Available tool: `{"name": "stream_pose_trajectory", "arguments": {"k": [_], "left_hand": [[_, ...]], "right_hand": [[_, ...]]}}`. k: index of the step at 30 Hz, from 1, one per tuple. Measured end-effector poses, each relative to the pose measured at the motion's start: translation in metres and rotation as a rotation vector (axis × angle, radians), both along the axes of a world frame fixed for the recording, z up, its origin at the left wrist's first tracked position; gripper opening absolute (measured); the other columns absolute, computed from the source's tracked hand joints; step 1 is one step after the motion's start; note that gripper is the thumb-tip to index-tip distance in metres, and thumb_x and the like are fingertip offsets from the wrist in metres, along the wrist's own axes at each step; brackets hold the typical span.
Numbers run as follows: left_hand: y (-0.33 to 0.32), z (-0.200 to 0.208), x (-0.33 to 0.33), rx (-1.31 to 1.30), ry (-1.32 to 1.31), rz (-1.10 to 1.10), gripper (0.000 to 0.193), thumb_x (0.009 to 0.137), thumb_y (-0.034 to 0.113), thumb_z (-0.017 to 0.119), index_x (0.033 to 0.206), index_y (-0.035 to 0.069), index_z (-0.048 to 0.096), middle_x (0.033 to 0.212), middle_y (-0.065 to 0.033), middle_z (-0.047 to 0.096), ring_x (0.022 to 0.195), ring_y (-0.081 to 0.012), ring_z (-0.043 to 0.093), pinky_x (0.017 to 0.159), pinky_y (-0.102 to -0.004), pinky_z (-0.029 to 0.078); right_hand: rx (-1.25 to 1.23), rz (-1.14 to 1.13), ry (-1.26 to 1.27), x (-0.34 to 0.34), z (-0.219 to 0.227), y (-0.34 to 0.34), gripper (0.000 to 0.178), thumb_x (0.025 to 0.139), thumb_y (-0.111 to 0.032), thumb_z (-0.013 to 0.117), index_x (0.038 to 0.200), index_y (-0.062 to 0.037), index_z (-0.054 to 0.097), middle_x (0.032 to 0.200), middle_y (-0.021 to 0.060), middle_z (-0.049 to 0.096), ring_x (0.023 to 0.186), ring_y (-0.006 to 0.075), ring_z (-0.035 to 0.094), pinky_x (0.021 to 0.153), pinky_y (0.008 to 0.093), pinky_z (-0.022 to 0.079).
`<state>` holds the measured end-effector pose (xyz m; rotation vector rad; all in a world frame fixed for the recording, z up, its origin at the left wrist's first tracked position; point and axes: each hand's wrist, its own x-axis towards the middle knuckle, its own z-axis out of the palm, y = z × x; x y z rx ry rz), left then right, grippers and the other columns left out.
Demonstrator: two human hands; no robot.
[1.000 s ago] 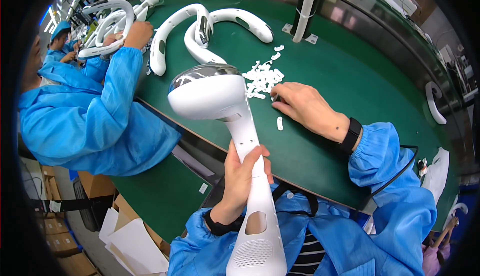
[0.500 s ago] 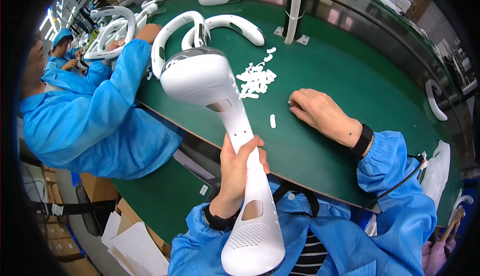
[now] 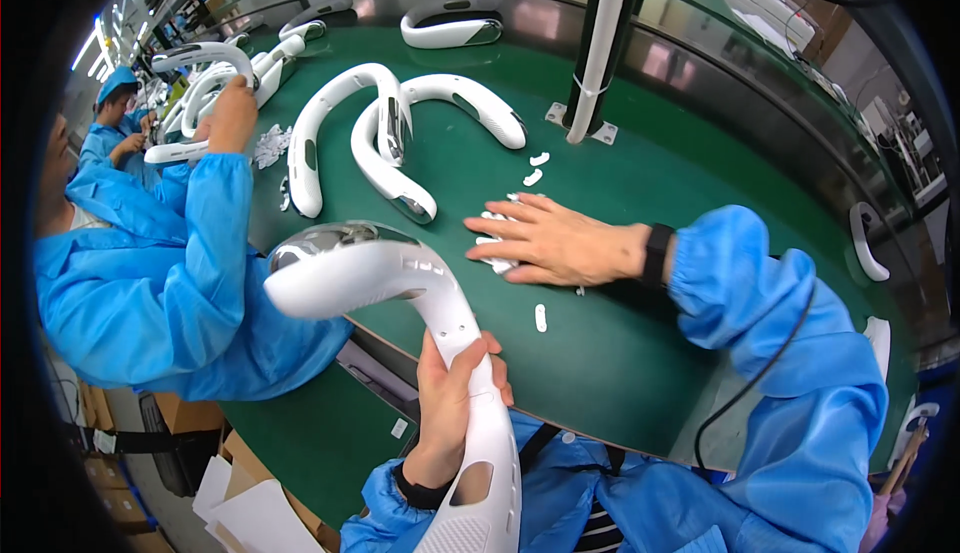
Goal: Assembling small white plastic components and clips into a neck massager device.
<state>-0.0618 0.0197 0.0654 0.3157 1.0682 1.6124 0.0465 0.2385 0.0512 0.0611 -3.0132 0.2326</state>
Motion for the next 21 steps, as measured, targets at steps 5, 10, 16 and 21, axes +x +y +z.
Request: {"name": "stream_pose_trajectory", "arguments": {"k": [5,10,16,21], "left_hand": [[0.015,0.003,-0.004,-0.015,-0.026,-0.033,0.033,0.091,0.004,0.049,0.122,0.005,0.040,0.089,-0.0119,0.053,0.057,-0.0169,0.056,0.042,-0.0299,0.050],[0.029,0.000,-0.005,-0.022,-0.041,-0.083,0.033,0.091,0.004,0.050,0.122,0.004,0.039,0.089,-0.0127,0.052,0.057,-0.0174,0.056,0.042,-0.0304,0.051],[0.027,0.000,-0.006,-0.024,-0.005,-0.109,0.034,0.090,0.003,0.049,0.122,0.003,0.039,0.089,-0.0131,0.052,0.056,-0.0177,0.056,0.042,-0.0303,0.051],[0.037,-0.001,-0.004,-0.054,0.019,-0.143,0.033,0.091,0.003,0.047,0.122,0.003,0.038,0.088,-0.0125,0.052,0.055,-0.0169,0.055,0.040,-0.0290,0.049]], "right_hand": [[-0.089,-0.127,-0.154,0.067,0.026,-0.010,0.050,0.094,-0.041,0.050,0.139,-0.0195,0.041,0.148,0.0126,0.032,0.135,0.0353,0.033,0.110,0.0510,0.028],[-0.125,-0.255,0.066,0.031,0.022,0.041,0.052,0.094,-0.045,0.049,0.137,-0.0169,0.045,0.145,0.0185,0.036,0.133,0.0372,0.034,0.110,0.0484,0.026],[-0.056,-0.188,0.028,0.020,0.002,0.031,0.056,0.094,-0.047,0.049,0.139,-0.0145,0.043,0.146,0.0186,0.034,0.136,0.0381,0.029,0.111,0.0496,0.025],[-0.178,-0.340,-0.164,0.088,0.015,-0.025,0.059,0.092,-0.042,0.054,0.142,-0.0158,0.037,0.150,0.0161,0.028,0.139,0.0372,0.025,0.113,0.0516,0.023]]}}
